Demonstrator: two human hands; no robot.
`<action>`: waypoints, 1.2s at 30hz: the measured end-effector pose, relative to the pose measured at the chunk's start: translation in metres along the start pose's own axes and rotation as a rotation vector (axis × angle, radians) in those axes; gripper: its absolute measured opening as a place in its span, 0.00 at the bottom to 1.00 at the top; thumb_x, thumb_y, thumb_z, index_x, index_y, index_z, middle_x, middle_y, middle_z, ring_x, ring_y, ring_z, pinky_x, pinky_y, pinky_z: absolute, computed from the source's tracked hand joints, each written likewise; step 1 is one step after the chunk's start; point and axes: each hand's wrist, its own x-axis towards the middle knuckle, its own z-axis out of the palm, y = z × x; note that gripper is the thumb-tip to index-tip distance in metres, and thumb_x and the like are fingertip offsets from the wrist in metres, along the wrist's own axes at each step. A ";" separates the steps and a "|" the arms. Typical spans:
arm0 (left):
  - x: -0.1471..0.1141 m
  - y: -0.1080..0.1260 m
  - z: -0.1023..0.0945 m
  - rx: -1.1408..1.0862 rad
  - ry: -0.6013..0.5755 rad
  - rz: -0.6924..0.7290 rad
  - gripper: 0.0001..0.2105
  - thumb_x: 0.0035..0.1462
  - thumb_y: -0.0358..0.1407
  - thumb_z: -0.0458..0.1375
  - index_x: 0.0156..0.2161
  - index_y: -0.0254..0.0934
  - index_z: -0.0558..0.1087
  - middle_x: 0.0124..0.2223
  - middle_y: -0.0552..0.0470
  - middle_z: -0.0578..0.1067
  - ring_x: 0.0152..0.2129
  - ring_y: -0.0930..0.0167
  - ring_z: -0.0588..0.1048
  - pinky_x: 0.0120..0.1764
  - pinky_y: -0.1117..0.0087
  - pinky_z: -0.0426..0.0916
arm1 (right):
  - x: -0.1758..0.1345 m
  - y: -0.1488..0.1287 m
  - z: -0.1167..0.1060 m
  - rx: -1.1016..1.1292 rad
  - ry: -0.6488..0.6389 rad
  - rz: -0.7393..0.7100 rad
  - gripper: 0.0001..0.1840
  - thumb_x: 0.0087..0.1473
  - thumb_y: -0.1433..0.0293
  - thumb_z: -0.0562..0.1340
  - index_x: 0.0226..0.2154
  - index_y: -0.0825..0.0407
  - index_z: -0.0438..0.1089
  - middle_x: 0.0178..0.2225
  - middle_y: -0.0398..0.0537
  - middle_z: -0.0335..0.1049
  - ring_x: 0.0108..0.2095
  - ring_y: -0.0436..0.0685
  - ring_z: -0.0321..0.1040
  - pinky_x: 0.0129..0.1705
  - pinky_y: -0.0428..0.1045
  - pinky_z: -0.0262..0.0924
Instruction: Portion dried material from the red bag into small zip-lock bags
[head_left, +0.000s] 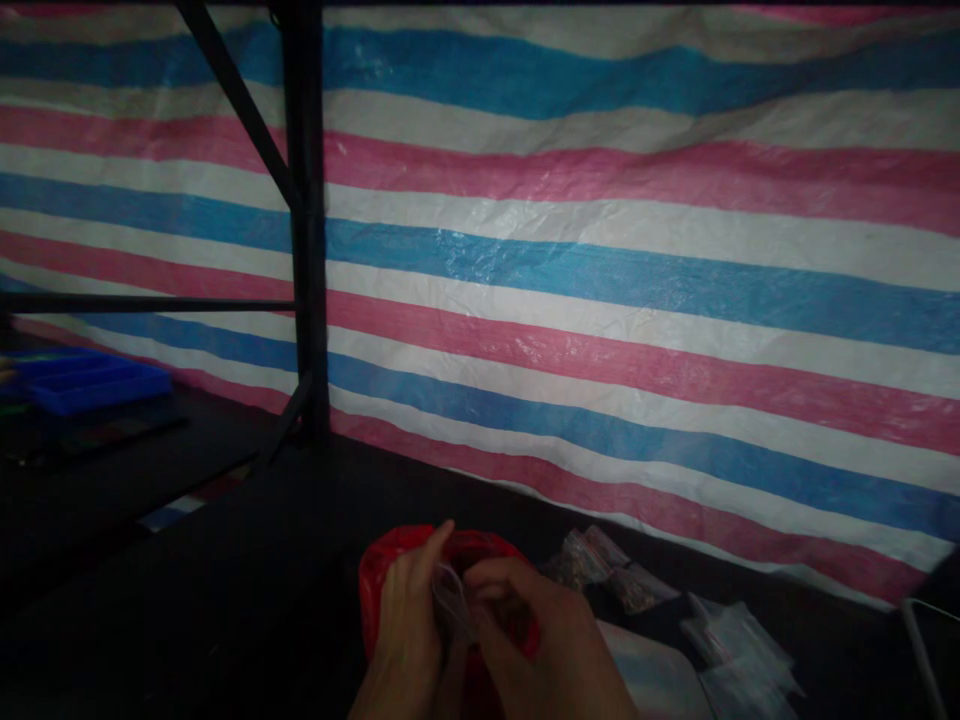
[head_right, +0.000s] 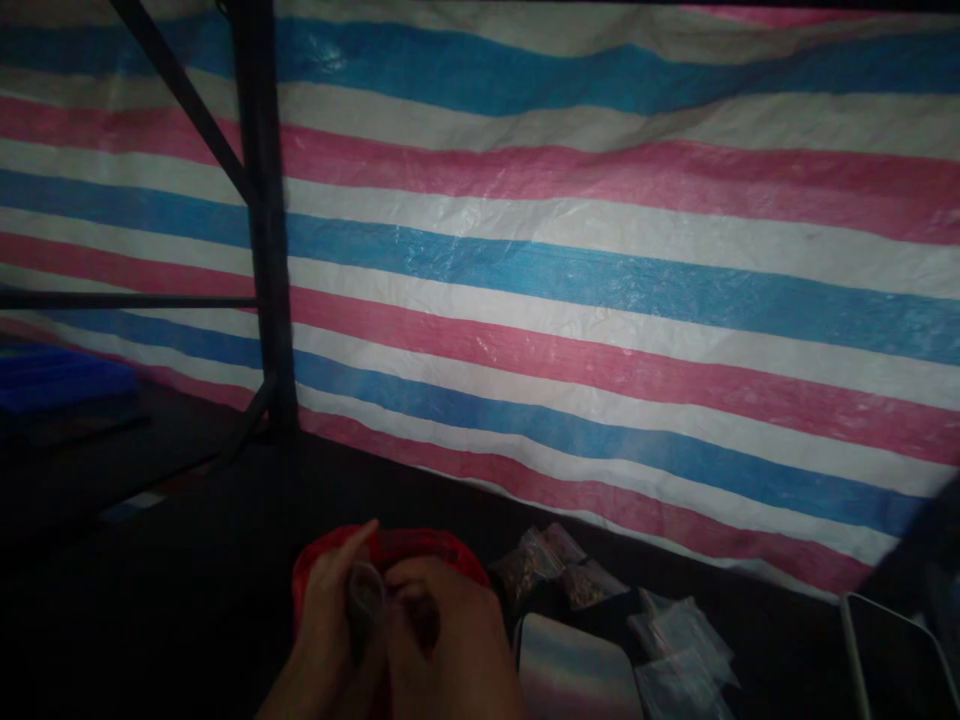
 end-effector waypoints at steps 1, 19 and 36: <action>-0.003 0.006 0.003 -0.021 0.004 0.002 0.27 0.65 0.36 0.54 0.68 0.43 0.62 0.56 0.40 0.76 0.54 0.55 0.77 0.56 0.49 0.73 | -0.002 0.003 -0.007 -0.005 0.010 -0.014 0.14 0.60 0.70 0.61 0.40 0.45 0.83 0.36 0.45 0.85 0.36 0.57 0.81 0.38 0.47 0.71; -0.016 0.034 0.007 -0.096 -0.338 -0.128 0.22 0.57 0.47 0.65 0.58 0.50 0.79 0.56 0.48 0.83 0.52 0.56 0.82 0.53 0.62 0.78 | -0.063 0.089 -0.149 -0.258 0.259 0.225 0.18 0.56 0.61 0.59 0.37 0.50 0.84 0.38 0.53 0.85 0.40 0.66 0.81 0.45 0.57 0.72; -0.004 -0.001 0.001 0.351 -0.407 0.448 0.26 0.60 0.29 0.55 0.61 0.52 0.74 0.53 0.50 0.81 0.48 0.58 0.79 0.50 0.59 0.76 | -0.064 0.103 -0.172 -0.285 0.496 0.168 0.22 0.57 0.54 0.61 0.41 0.51 0.82 0.40 0.54 0.83 0.35 0.61 0.76 0.40 0.53 0.67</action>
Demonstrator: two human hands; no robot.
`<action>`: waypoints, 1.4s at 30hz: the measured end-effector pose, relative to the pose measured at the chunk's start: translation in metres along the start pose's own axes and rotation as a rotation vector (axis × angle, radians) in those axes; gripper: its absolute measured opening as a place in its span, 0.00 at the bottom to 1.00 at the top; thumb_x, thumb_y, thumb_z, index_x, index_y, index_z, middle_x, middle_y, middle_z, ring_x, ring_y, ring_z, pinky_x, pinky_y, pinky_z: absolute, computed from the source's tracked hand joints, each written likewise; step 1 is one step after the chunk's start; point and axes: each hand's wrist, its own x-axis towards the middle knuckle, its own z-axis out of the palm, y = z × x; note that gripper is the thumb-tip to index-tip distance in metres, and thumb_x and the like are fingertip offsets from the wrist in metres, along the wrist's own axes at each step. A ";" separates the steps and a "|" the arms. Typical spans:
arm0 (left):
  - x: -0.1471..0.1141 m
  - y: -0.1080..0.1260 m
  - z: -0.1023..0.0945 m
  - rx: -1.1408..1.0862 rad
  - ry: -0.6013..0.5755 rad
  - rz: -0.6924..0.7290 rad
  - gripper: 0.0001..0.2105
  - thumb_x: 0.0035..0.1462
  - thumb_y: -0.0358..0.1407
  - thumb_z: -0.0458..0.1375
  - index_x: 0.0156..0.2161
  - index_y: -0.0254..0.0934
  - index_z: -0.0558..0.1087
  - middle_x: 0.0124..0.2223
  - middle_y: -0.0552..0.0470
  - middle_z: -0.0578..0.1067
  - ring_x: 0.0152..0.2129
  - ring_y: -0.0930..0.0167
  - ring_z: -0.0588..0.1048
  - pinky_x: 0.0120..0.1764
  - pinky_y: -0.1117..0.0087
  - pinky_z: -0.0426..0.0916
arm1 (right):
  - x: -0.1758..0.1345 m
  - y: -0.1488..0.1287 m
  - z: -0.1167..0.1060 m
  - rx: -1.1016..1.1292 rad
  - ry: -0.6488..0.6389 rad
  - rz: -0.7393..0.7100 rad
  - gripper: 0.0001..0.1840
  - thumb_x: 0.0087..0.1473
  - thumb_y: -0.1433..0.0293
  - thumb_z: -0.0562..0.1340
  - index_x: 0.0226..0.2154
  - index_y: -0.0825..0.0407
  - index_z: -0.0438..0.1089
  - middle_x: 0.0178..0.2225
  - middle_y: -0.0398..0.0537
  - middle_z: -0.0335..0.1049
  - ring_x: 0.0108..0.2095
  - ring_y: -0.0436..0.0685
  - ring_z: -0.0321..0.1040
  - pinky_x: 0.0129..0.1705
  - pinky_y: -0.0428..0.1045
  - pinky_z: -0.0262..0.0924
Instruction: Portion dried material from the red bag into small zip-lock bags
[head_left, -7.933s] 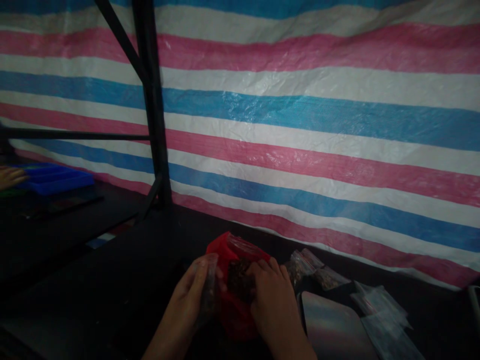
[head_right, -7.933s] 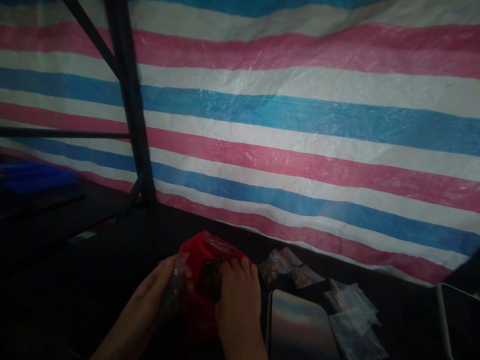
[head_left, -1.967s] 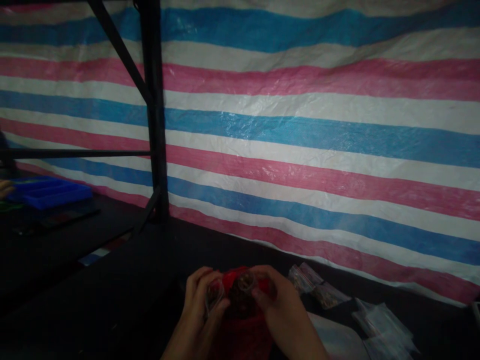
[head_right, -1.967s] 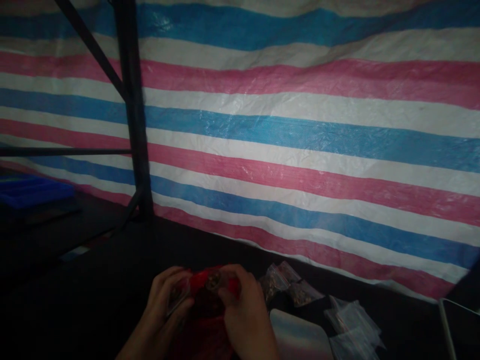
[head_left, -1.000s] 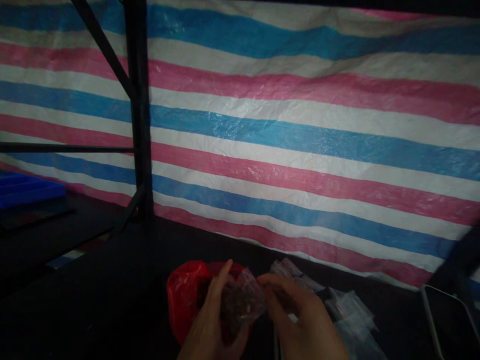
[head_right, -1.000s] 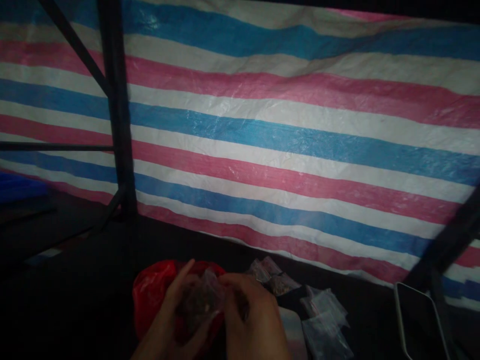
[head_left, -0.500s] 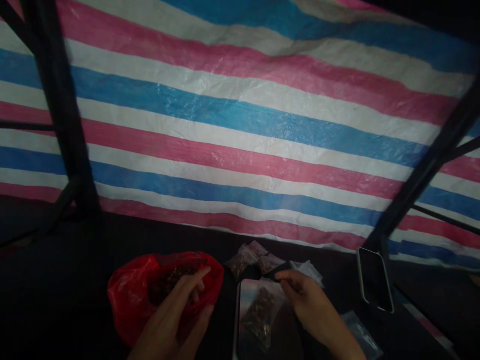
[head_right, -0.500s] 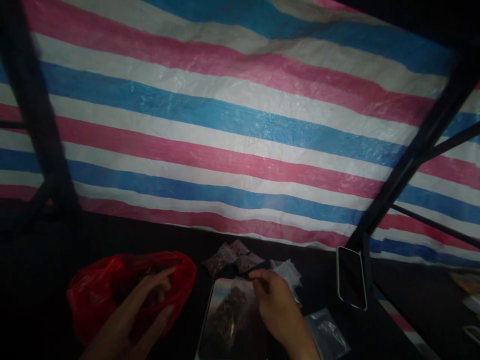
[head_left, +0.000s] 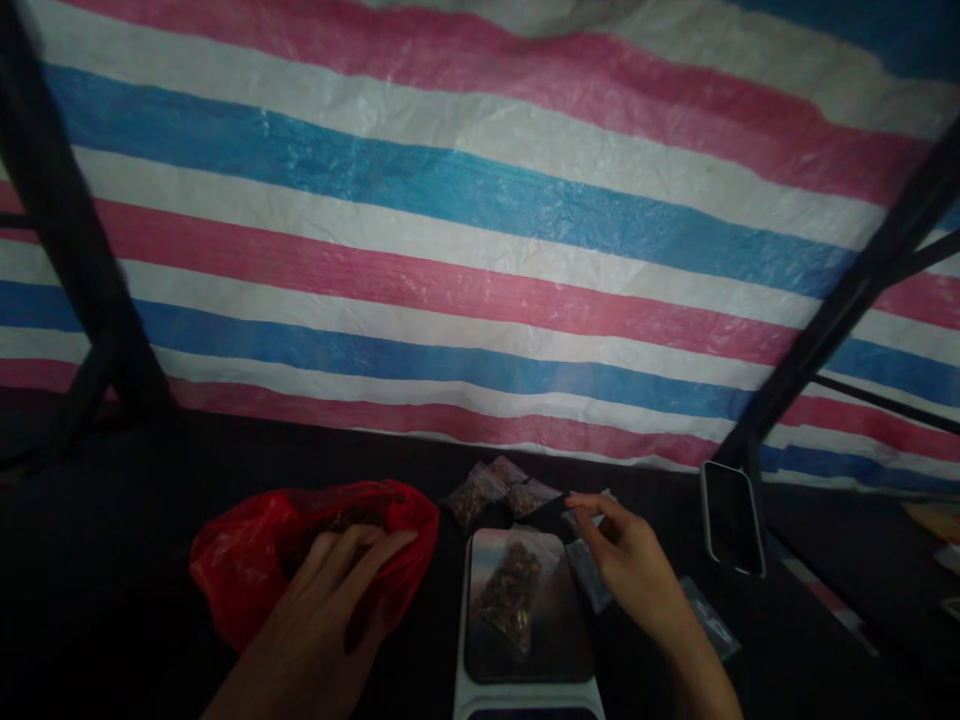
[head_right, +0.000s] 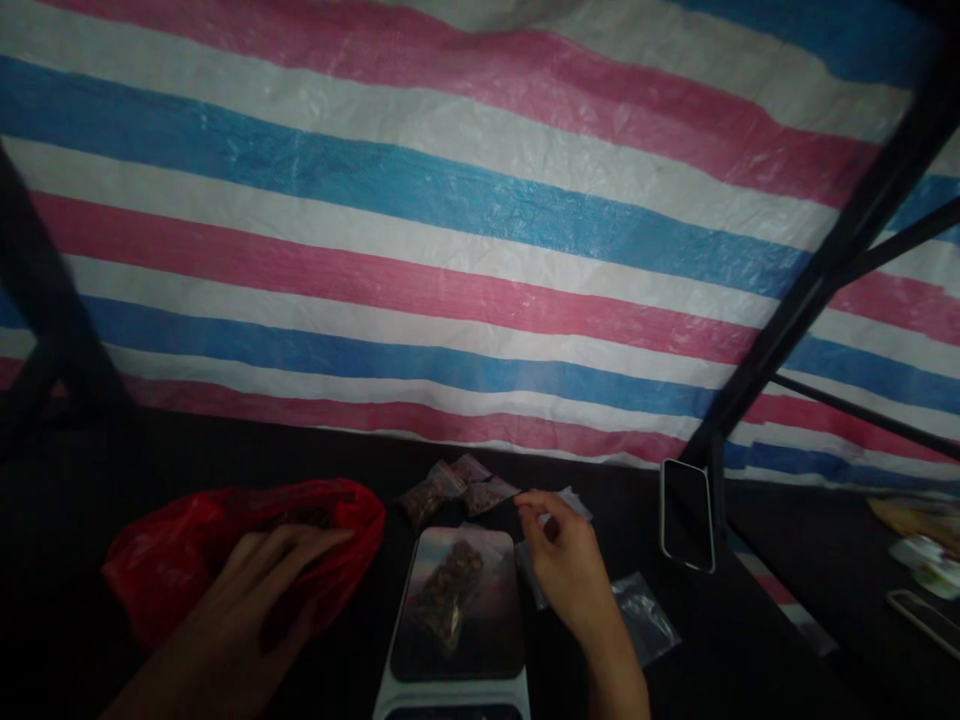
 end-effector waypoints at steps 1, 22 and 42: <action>0.003 0.000 0.001 0.015 0.013 0.010 0.25 0.61 0.29 0.55 0.60 0.52 0.75 0.51 0.50 0.81 0.45 0.59 0.78 0.49 0.59 0.76 | -0.002 -0.003 0.000 0.011 -0.025 -0.009 0.21 0.58 0.54 0.61 0.41 0.51 0.82 0.40 0.53 0.83 0.36 0.61 0.76 0.40 0.53 0.67; 0.018 0.034 -0.014 -0.062 0.159 0.121 0.16 0.66 0.30 0.55 0.57 0.47 0.70 0.49 0.51 0.77 0.45 0.64 0.73 0.45 0.68 0.72 | -0.015 -0.014 0.008 -0.034 -0.231 0.042 0.11 0.54 0.62 0.65 0.35 0.50 0.80 0.33 0.46 0.74 0.34 0.58 0.68 0.39 0.51 0.61; -0.002 0.050 0.026 -1.218 0.176 -1.205 0.24 0.53 0.43 0.70 0.55 0.41 0.78 0.64 0.43 0.77 0.68 0.51 0.67 0.64 0.55 0.70 | -0.017 -0.111 0.121 0.443 -0.143 -0.112 0.15 0.56 0.63 0.66 0.46 0.47 0.78 0.40 0.48 0.81 0.37 0.59 0.77 0.39 0.51 0.69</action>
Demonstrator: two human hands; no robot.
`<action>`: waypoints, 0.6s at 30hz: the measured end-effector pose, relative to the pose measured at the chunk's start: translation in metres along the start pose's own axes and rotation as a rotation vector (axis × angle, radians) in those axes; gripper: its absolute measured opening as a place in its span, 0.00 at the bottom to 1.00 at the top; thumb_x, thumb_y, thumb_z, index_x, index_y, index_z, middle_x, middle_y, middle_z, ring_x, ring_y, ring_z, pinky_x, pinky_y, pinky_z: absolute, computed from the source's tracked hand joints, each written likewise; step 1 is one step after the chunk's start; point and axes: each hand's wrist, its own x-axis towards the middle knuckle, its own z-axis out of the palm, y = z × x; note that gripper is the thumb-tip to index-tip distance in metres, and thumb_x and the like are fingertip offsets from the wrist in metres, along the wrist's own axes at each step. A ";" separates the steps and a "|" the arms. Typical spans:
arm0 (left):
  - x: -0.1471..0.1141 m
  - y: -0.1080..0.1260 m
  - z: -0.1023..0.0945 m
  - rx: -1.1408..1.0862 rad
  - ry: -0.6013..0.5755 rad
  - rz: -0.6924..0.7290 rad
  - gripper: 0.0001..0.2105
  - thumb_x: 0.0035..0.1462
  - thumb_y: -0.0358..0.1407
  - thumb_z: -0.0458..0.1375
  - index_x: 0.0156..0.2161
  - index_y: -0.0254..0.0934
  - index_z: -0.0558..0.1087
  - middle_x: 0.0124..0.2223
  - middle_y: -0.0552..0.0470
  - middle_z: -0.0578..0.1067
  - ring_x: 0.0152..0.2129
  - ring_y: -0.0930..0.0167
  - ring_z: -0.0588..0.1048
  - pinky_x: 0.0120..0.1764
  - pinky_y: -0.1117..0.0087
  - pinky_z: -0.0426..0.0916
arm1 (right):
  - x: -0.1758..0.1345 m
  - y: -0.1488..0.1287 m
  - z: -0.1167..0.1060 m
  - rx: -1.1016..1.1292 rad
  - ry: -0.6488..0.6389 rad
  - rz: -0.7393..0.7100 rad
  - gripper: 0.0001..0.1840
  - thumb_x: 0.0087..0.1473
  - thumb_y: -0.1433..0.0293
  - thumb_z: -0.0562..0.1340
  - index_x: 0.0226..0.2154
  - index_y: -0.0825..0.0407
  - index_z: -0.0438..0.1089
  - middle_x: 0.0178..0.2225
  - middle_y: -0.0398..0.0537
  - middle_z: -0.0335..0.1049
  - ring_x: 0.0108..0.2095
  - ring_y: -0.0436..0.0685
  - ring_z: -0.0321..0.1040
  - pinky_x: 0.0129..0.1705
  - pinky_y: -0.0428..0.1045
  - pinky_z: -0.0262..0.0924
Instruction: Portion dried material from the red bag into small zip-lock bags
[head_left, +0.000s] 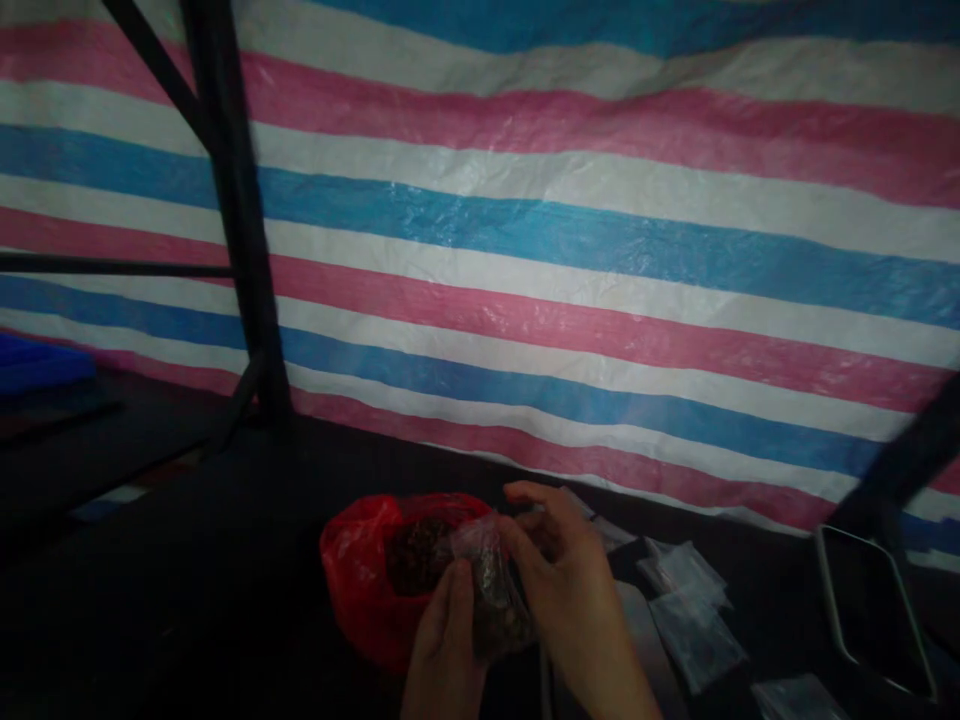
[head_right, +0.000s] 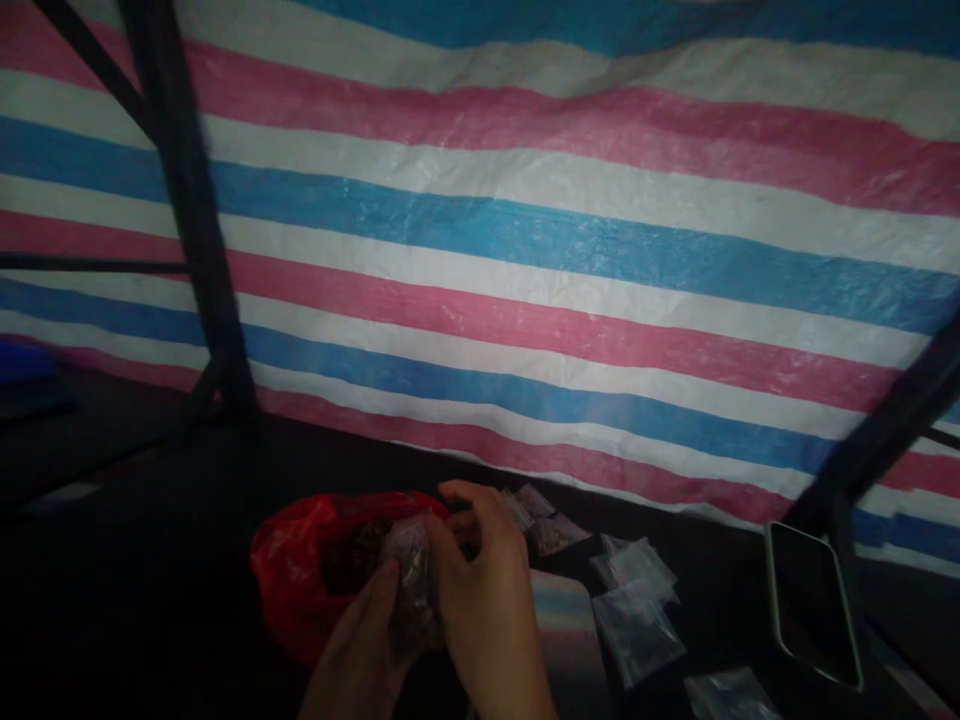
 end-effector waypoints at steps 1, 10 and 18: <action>0.003 -0.001 -0.003 -0.055 0.011 0.009 0.26 0.50 0.40 0.71 0.56 0.42 0.78 0.63 0.44 0.78 0.68 0.51 0.67 0.63 0.56 0.70 | 0.001 0.002 0.009 -0.004 -0.026 0.009 0.15 0.57 0.63 0.65 0.46 0.47 0.78 0.41 0.49 0.81 0.38 0.59 0.78 0.40 0.51 0.70; 0.000 -0.008 0.007 -0.433 0.103 -0.097 0.28 0.66 0.48 0.57 0.66 0.38 0.69 0.52 0.37 0.85 0.48 0.53 0.85 0.49 0.57 0.80 | 0.005 0.011 0.063 -0.147 -0.105 0.068 0.12 0.55 0.68 0.63 0.39 0.46 0.82 0.39 0.48 0.84 0.40 0.61 0.82 0.45 0.53 0.72; 0.002 -0.005 -0.004 -0.373 0.152 -0.088 0.24 0.70 0.43 0.52 0.68 0.40 0.67 0.67 0.41 0.75 0.63 0.58 0.75 0.60 0.59 0.74 | 0.008 0.009 0.071 -0.128 -0.125 0.077 0.11 0.54 0.64 0.64 0.38 0.47 0.81 0.39 0.51 0.85 0.41 0.63 0.82 0.46 0.55 0.74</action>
